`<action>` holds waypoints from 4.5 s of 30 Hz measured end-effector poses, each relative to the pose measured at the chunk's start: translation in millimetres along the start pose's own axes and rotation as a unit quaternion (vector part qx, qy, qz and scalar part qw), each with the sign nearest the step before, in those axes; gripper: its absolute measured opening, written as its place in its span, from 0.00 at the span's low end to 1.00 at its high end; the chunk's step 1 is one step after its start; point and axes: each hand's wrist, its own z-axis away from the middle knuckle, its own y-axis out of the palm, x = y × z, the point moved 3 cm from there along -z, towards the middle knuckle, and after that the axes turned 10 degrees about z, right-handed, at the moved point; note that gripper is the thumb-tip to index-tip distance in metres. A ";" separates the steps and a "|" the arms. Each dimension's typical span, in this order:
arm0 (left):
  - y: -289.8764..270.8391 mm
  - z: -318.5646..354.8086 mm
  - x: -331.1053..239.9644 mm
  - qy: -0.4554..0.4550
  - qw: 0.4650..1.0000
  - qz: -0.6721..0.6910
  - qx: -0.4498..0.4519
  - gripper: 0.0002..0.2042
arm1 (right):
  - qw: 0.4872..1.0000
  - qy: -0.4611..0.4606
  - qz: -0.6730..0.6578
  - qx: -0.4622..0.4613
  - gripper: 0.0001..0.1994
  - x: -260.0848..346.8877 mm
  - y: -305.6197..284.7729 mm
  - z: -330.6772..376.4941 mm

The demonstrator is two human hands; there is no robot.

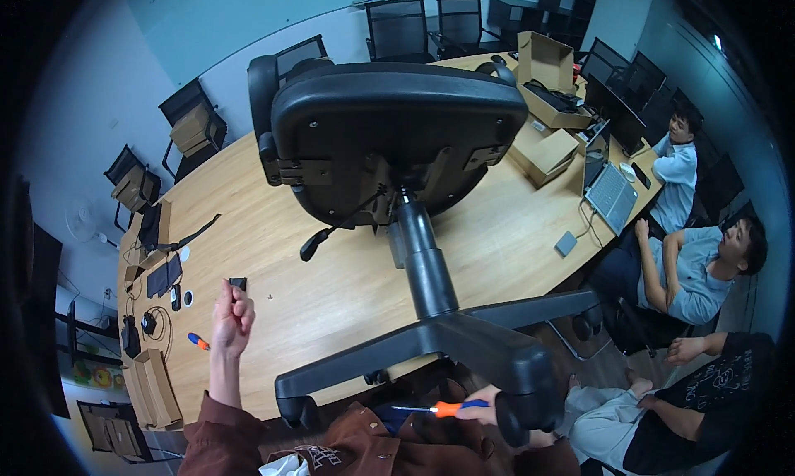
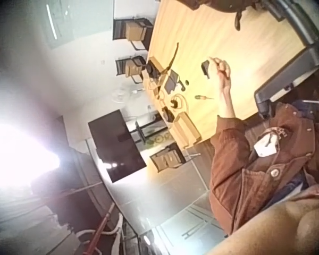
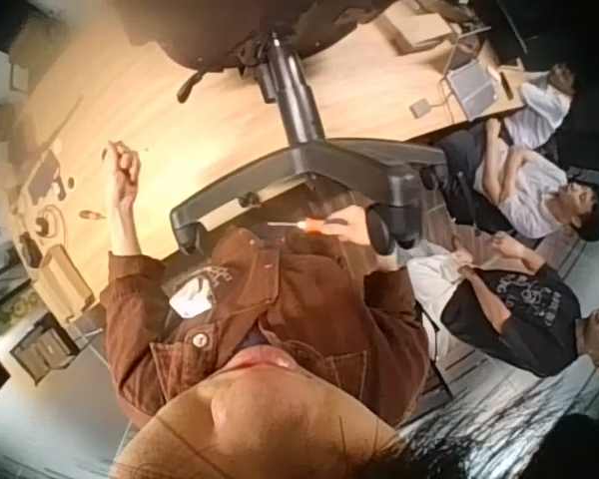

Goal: Use a screwdriver to attach components of an office chair.

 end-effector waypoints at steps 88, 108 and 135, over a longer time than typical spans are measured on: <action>264.7 -234.8 307.0 -0.212 0.941 -0.170 -0.203 0.08 | 0.804 -0.148 -0.189 -0.544 0.22 -35.3 -188.6 -208.4; 214.7 -274.7 323.6 -0.229 0.938 -0.032 -0.257 0.03 | 0.827 -0.114 -0.183 -0.519 0.19 -33.4 -196.8 -226.7; 226.5 -266.2 303.1 -0.255 0.897 0.031 -0.360 0.09 | 0.823 -0.122 -0.176 -0.527 0.15 -30.0 -187.3 -224.0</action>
